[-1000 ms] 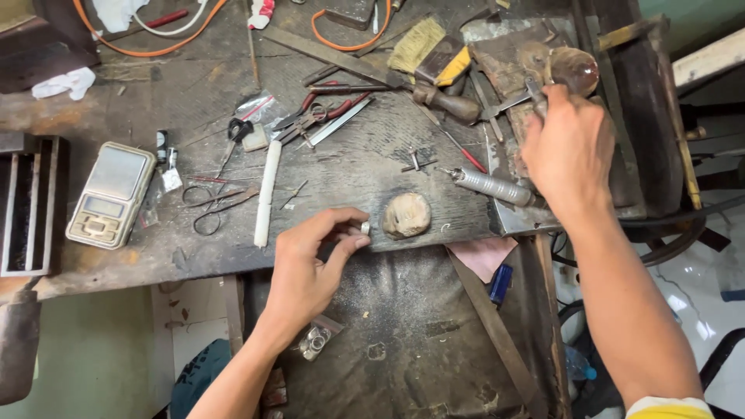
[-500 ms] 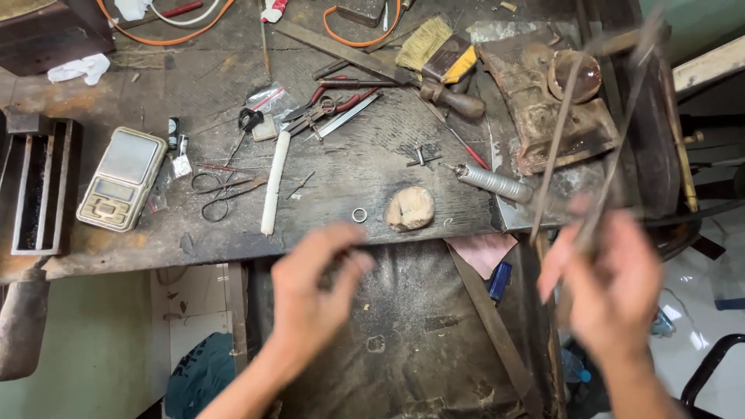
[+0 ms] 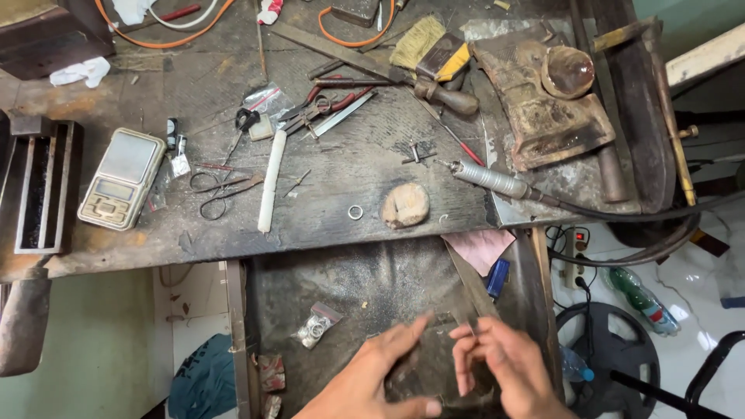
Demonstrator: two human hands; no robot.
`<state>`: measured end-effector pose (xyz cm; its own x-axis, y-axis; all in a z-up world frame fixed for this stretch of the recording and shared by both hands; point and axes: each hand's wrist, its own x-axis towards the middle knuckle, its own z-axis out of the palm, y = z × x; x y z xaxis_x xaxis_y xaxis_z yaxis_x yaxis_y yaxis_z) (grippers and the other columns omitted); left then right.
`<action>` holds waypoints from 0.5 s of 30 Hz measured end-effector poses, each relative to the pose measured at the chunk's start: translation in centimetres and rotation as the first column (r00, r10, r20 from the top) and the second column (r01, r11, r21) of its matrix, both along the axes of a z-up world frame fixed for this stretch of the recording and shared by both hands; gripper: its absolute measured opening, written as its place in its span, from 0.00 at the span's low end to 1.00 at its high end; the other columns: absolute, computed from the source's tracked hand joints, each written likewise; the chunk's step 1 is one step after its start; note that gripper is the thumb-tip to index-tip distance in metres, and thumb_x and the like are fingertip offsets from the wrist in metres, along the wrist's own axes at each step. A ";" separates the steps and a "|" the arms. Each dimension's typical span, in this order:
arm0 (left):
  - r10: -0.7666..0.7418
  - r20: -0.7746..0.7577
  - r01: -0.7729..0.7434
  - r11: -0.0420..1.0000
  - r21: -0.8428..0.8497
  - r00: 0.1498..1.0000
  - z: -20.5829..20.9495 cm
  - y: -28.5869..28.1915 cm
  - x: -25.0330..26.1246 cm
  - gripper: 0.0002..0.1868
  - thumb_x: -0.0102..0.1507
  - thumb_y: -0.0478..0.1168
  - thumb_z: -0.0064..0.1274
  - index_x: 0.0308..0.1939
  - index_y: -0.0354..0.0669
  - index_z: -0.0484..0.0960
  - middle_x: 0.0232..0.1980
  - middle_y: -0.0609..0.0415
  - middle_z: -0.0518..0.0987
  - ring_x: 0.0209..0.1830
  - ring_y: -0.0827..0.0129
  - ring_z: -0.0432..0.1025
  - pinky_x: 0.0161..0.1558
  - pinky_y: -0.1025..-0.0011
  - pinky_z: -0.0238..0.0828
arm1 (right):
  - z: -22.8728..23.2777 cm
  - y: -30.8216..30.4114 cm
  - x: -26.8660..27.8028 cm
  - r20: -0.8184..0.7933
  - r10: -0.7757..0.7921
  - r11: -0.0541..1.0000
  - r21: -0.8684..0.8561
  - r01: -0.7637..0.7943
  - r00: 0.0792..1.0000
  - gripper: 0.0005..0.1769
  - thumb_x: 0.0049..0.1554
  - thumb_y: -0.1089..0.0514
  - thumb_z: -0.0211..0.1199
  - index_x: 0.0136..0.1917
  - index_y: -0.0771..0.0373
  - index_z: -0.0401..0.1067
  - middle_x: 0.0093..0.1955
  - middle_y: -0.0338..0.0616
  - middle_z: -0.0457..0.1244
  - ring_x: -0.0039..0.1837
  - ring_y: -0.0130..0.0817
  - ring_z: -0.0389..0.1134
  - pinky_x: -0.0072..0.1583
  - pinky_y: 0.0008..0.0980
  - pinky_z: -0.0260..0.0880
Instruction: Shaping and cutting a small metal ring using a rotary tool and a jeweler's saw on a wooden peg.
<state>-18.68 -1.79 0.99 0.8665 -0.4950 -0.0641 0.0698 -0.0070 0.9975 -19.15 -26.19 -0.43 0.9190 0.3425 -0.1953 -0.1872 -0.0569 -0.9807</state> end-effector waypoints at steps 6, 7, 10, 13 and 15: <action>-0.334 -0.243 0.383 0.904 0.192 0.911 -3.7 1.8 -0.9 0.54 0.60 0.71 0.46 0.82 0.49 0.48 0.79 0.36 0.57 0.79 0.47 0.54 0.72 0.58 0.46 | -3.4 -1.6 0.8 -0.442 0.075 0.883 0.446 0.146 0.894 0.16 0.62 0.61 0.60 0.45 0.83 0.70 0.30 0.59 0.59 0.24 0.46 0.58 0.24 0.37 0.55; -0.337 -0.213 0.377 0.906 0.192 0.917 -3.7 2.1 -0.8 0.52 0.61 0.70 0.44 0.81 0.46 0.51 0.72 0.38 0.63 0.72 0.50 0.60 0.68 0.63 0.51 | -3.1 -1.4 1.0 -0.518 0.217 0.856 0.508 0.094 0.827 0.17 0.61 0.57 0.63 0.43 0.79 0.70 0.31 0.54 0.58 0.28 0.40 0.60 0.27 0.33 0.55; -0.381 -0.303 0.455 0.859 0.235 0.874 -1.8 3.2 0.2 0.50 0.61 0.71 0.41 0.80 0.50 0.54 0.74 0.50 0.63 0.73 0.57 0.59 0.68 0.64 0.53 | -2.4 -0.7 1.1 -0.577 0.429 0.806 0.592 -0.005 0.695 0.19 0.61 0.51 0.63 0.41 0.72 0.69 0.32 0.47 0.58 0.33 0.34 0.60 0.35 0.29 0.55; -0.405 -0.533 0.619 0.719 0.315 0.743 2.2 3.9 2.1 0.53 0.54 0.76 0.39 0.81 0.68 0.50 0.83 0.63 0.54 0.81 0.65 0.50 0.72 0.59 0.52 | -3.4 -1.4 -0.3 -0.693 0.422 0.836 0.547 0.045 0.585 0.20 0.60 0.51 0.61 0.47 0.74 0.71 0.43 0.55 0.65 0.44 0.38 0.66 0.48 0.29 0.63; -0.384 -0.641 0.698 0.627 0.347 0.664 4.1 4.1 3.4 0.57 0.48 0.79 0.38 0.82 0.79 0.47 0.83 0.68 0.53 0.82 0.70 0.49 0.73 0.56 0.53 | -5.8 -2.3 -1.5 -0.794 0.338 0.873 0.465 0.147 0.505 0.23 0.57 0.53 0.63 0.53 0.78 0.73 0.53 0.64 0.70 0.53 0.43 0.74 0.58 0.30 0.71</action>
